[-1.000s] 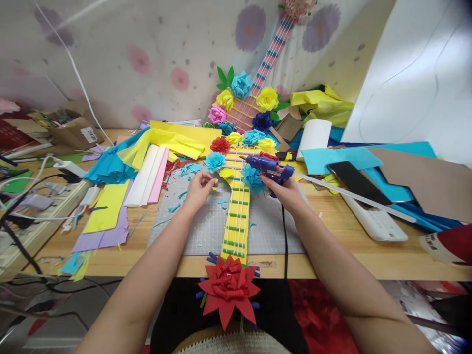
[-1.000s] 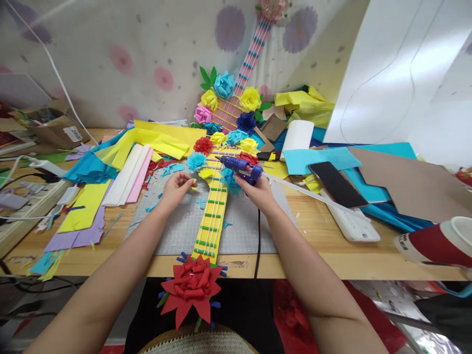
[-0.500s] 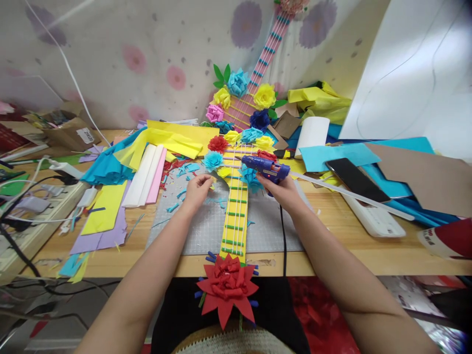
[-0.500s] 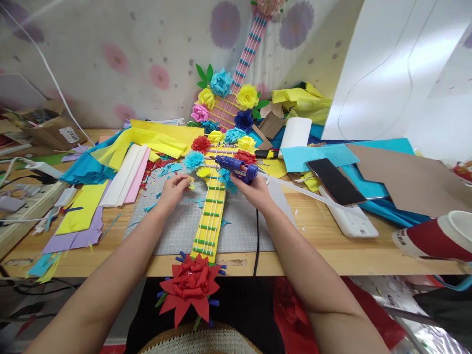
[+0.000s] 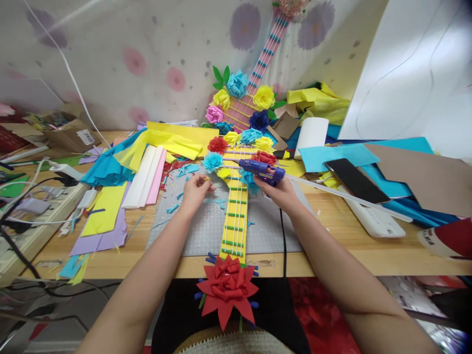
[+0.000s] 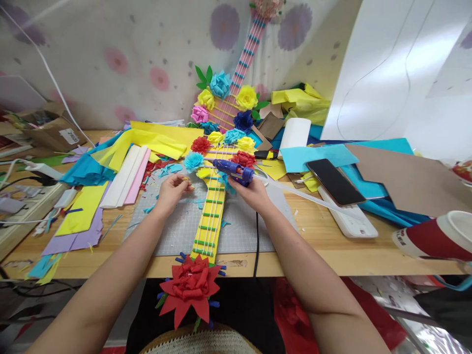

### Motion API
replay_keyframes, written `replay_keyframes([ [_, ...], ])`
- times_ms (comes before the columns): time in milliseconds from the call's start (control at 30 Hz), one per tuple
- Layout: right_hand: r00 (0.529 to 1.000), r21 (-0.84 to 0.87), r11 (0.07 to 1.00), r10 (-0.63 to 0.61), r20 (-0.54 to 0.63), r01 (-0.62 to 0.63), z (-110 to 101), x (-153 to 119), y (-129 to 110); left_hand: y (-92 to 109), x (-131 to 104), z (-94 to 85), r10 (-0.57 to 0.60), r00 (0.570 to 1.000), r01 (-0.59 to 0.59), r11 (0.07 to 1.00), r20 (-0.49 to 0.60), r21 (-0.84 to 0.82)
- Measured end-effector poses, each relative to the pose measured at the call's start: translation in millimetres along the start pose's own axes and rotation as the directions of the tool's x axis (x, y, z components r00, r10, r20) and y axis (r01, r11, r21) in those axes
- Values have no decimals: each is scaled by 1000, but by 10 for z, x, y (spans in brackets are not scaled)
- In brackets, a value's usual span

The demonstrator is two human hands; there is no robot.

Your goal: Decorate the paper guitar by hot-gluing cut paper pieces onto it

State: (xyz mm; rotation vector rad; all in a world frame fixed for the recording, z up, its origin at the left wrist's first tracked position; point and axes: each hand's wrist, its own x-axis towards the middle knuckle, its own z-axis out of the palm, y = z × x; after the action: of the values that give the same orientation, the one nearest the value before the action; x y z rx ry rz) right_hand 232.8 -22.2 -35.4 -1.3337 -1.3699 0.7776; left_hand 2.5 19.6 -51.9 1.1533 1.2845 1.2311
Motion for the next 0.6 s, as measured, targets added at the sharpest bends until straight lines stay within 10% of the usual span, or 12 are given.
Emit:
replay_keyframes([
  [333,981,-296,936,-187,45,192,27,-62,-97,-104,31,-23,80,996,-87,964,37,251],
  [600,964,-371,895,-185,193,247,164,-130,-161,39,-80,-16,248,955,-293,705,163,645],
])
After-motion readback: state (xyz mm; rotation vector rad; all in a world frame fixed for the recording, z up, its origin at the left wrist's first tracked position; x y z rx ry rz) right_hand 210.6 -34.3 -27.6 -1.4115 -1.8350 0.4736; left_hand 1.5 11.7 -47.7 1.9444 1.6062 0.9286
